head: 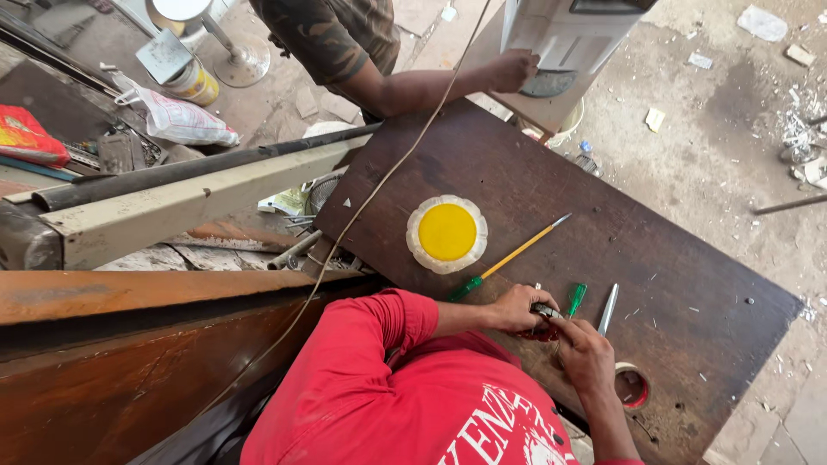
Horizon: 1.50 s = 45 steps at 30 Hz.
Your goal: The person assembles a small electrical component by wrapping copper wire around a metal core and securing it with tape. They use a screwdriver to adjust the assembly and scissors to trim the wire. The person places the finished component into a drawer at the end.
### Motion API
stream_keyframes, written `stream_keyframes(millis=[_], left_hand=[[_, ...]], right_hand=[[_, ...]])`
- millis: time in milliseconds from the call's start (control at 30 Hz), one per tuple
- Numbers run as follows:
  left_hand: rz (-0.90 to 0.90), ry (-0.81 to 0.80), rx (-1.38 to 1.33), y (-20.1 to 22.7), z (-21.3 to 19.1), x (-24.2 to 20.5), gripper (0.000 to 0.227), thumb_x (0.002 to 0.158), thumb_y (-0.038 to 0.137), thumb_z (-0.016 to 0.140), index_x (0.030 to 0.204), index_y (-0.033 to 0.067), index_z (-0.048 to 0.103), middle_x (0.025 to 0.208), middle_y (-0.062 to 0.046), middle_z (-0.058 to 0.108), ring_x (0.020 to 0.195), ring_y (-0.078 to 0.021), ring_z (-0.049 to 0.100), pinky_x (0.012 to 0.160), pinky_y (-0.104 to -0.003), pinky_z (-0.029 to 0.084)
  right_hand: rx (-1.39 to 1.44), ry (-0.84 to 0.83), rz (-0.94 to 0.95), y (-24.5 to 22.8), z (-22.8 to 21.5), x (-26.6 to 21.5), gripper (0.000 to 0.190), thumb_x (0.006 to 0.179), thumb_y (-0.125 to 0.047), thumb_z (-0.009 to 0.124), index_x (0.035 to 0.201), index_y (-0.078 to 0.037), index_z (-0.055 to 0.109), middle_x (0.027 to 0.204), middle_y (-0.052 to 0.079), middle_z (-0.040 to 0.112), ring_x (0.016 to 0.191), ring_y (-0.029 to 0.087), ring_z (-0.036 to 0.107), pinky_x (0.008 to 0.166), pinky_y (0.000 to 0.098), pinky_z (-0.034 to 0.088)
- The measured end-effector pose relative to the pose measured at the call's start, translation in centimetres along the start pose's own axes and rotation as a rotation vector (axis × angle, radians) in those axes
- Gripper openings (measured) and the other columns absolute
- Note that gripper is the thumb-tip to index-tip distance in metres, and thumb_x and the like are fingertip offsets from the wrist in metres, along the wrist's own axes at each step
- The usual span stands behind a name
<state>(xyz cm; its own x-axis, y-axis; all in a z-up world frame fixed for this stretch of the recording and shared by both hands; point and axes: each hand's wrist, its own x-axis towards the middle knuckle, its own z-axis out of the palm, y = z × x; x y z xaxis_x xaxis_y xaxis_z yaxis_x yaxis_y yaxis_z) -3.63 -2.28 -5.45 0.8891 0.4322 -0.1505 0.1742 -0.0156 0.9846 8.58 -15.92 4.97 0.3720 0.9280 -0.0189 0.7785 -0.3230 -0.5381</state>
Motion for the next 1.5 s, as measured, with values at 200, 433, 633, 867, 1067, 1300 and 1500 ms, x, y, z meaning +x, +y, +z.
stream_keyframes(millis=[200,433,633,867,1067,1300,1500], left_hand=[[-0.26,-0.085,-0.121,1.7,-0.2,-0.3,0.037,0.08,0.008,0.075,0.117,0.0079,0.073,0.092,-0.013,0.078,0.077,-0.0201,0.076,0.068,-0.035,0.063],[-0.13,-0.065,-0.055,2.2,-0.3,-0.4,0.035,0.082,0.007,0.075,0.117,0.0074,0.074,0.096,-0.013,0.078,0.085,-0.0185,0.076,0.074,-0.033,0.062],[-0.132,-0.066,-0.035,1.4,-0.5,-0.3,0.034,0.082,0.008,0.075,0.116,0.0073,0.074,0.096,-0.013,0.078,0.086,-0.0192,0.076,0.076,-0.033,0.062],[-0.065,-0.039,-0.026,0.4,-0.1,-0.1,0.036,0.079,0.008,0.076,0.115,0.0078,0.075,0.098,-0.012,0.078,0.09,-0.0184,0.076,0.081,-0.033,0.061],[-0.084,-0.026,-0.02,0.0,0.4,-0.3,0.035,0.079,0.009,0.077,0.114,0.0083,0.075,0.099,-0.012,0.078,0.091,-0.0202,0.076,0.082,-0.034,0.061],[0.014,0.019,0.06,-0.3,0.2,-0.5,0.037,0.075,0.012,0.08,0.111,0.0085,0.076,0.099,-0.014,0.077,0.092,-0.0253,0.076,0.085,-0.035,0.06],[-0.044,-0.006,0.062,0.2,0.0,0.1,0.035,0.078,0.016,0.079,0.112,0.0093,0.076,0.1,-0.015,0.077,0.096,-0.0257,0.075,0.087,-0.036,0.059]], right_hand=[[0.067,0.029,0.035,0.0,0.2,-0.6,0.024,0.088,-0.008,0.07,0.11,-0.014,0.08,0.103,0.008,0.076,0.088,0.027,0.074,0.079,0.0368,0.059],[0.146,0.052,0.078,-0.4,-0.1,-0.6,0.026,0.088,-0.004,0.069,0.111,-0.012,0.08,0.103,0.008,0.077,0.089,0.023,0.075,0.079,0.0344,0.059],[0.177,0.066,0.141,-0.8,0.3,-0.7,0.025,0.088,-0.004,0.07,0.109,-0.013,0.08,0.101,0.007,0.077,0.088,0.022,0.076,0.079,0.0335,0.06],[0.129,0.065,0.095,-1.2,0.2,-0.6,0.025,0.087,-0.007,0.072,0.11,-0.012,0.08,0.104,0.009,0.076,0.089,0.026,0.074,0.079,0.0366,0.059],[-0.153,0.009,0.051,-1.4,0.4,-0.5,0.023,0.089,-0.012,0.07,0.111,-0.011,0.077,0.102,0.009,0.075,0.086,0.029,0.073,0.074,0.039,0.058],[-0.022,0.054,0.045,-0.2,0.7,-0.5,0.023,0.083,-0.008,0.071,0.103,-0.014,0.081,0.097,0.008,0.076,0.085,0.027,0.074,0.078,0.0369,0.058],[0.145,0.128,0.143,-0.4,1.4,-0.7,0.024,0.086,-0.002,0.069,0.105,-0.011,0.08,0.1,0.007,0.078,0.085,0.022,0.077,0.079,0.0333,0.059]])
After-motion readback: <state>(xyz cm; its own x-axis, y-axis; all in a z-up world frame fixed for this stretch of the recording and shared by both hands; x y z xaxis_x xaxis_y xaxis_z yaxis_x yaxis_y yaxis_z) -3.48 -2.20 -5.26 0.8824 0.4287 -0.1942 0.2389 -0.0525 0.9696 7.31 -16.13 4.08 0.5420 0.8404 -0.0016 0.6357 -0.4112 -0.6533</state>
